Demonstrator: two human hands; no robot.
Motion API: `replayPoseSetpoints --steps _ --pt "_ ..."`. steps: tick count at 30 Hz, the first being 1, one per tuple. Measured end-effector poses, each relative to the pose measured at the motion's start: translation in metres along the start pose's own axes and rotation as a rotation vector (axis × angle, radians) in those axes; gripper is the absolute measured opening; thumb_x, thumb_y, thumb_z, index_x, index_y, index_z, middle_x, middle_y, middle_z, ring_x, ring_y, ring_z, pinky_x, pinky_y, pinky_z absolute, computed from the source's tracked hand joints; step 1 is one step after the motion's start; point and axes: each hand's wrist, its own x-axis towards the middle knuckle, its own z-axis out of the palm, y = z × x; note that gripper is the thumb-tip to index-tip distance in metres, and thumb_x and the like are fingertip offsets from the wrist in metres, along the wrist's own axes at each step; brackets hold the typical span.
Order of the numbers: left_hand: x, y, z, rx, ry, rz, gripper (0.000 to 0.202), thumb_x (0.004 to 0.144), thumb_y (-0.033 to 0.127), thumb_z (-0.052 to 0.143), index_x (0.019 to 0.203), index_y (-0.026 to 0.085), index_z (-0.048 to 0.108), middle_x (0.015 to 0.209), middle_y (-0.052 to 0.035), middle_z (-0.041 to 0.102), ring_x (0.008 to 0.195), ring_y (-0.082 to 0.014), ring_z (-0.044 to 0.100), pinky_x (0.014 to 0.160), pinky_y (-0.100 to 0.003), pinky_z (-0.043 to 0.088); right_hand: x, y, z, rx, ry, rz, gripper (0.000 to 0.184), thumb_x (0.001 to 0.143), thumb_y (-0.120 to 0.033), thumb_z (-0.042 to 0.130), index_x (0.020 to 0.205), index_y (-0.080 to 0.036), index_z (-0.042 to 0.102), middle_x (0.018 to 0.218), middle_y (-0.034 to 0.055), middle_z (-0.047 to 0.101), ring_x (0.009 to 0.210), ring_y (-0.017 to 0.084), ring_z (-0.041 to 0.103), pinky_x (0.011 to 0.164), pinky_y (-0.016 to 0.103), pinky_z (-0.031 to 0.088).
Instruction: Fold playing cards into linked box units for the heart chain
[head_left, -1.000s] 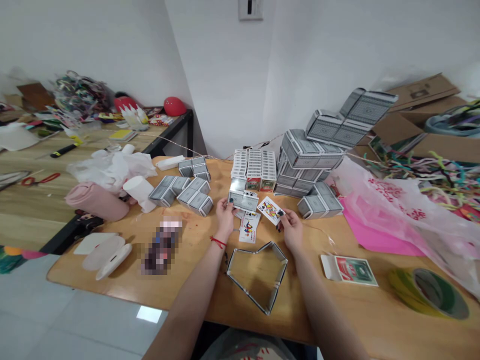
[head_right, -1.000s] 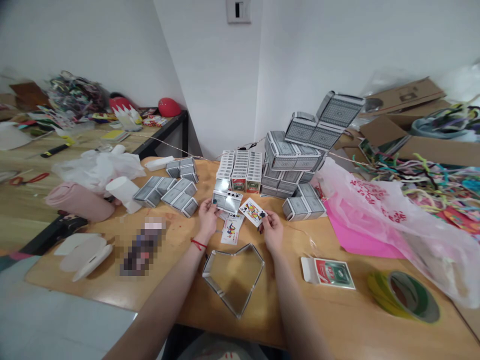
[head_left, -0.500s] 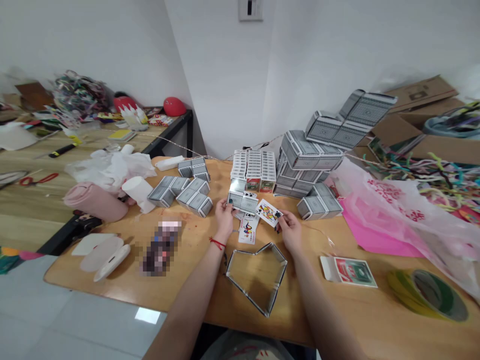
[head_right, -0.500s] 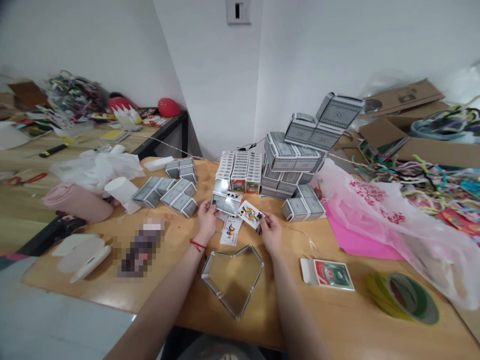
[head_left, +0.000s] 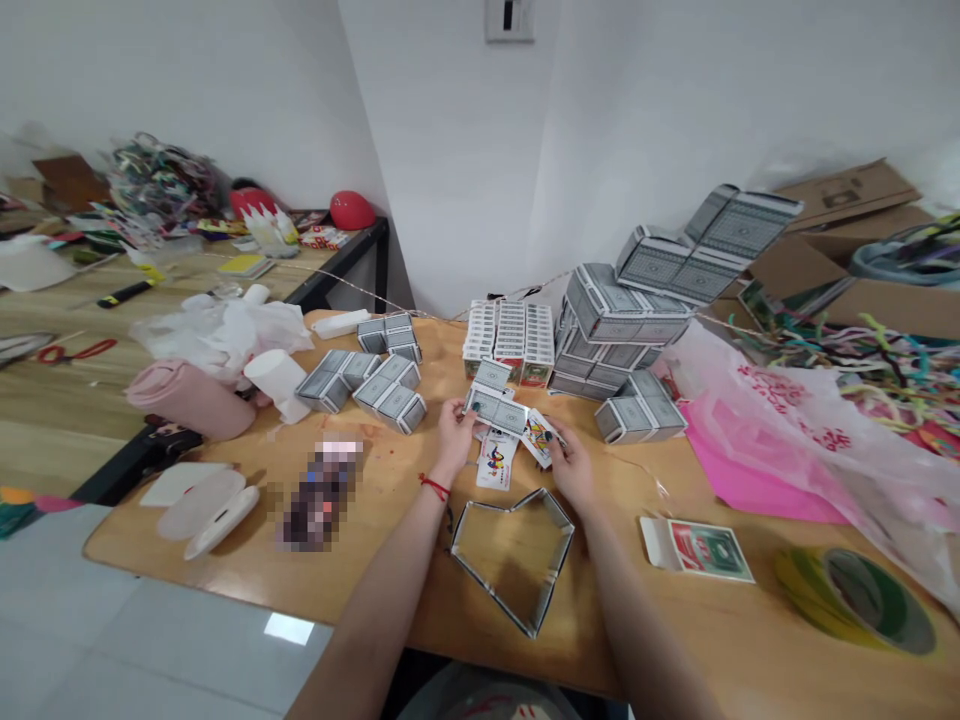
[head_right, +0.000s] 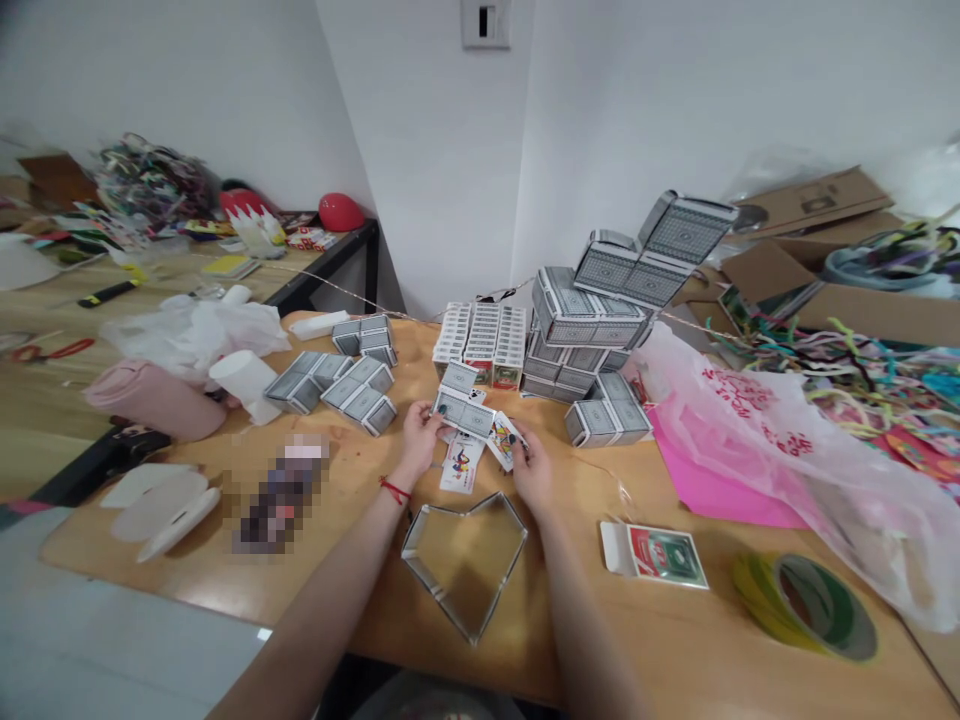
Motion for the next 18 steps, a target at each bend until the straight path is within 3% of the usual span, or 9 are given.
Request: replayPoseSetpoints --steps 7,13,18 --pt "0.001 0.011 -0.001 0.132 -0.243 -0.184 0.037 0.061 0.020 0.071 0.092 0.012 0.052 0.093 -0.0075 0.063 0.074 -0.0165 0.063 0.065 -0.035 0.056 0.002 -0.004 -0.007 0.041 -0.103 0.037 0.045 0.077 -0.041 0.046 0.116 -0.020 0.051 0.095 0.0072 0.064 0.046 0.012 0.053 0.043 0.028 0.047" --pt "0.002 0.014 -0.004 0.103 -0.263 -0.227 0.038 0.062 0.020 0.071 0.094 0.012 0.051 0.094 -0.0080 0.064 0.072 -0.0167 0.064 0.064 -0.033 0.056 0.003 -0.005 -0.010 0.005 -0.114 0.042 0.041 0.076 -0.038 0.045 0.111 -0.019 0.056 0.110 0.0087 0.060 0.044 0.009 0.050 0.040 0.026 0.044" --pt "0.001 0.016 -0.003 0.130 -0.282 -0.228 0.038 0.061 0.021 0.072 0.092 0.012 0.051 0.095 -0.0088 0.064 0.074 -0.0169 0.064 0.062 -0.032 0.057 0.005 -0.004 -0.013 -0.035 -0.116 0.035 0.039 0.075 -0.037 0.047 0.107 -0.019 0.059 0.109 0.0073 0.061 0.059 0.013 0.056 0.043 0.023 0.044"
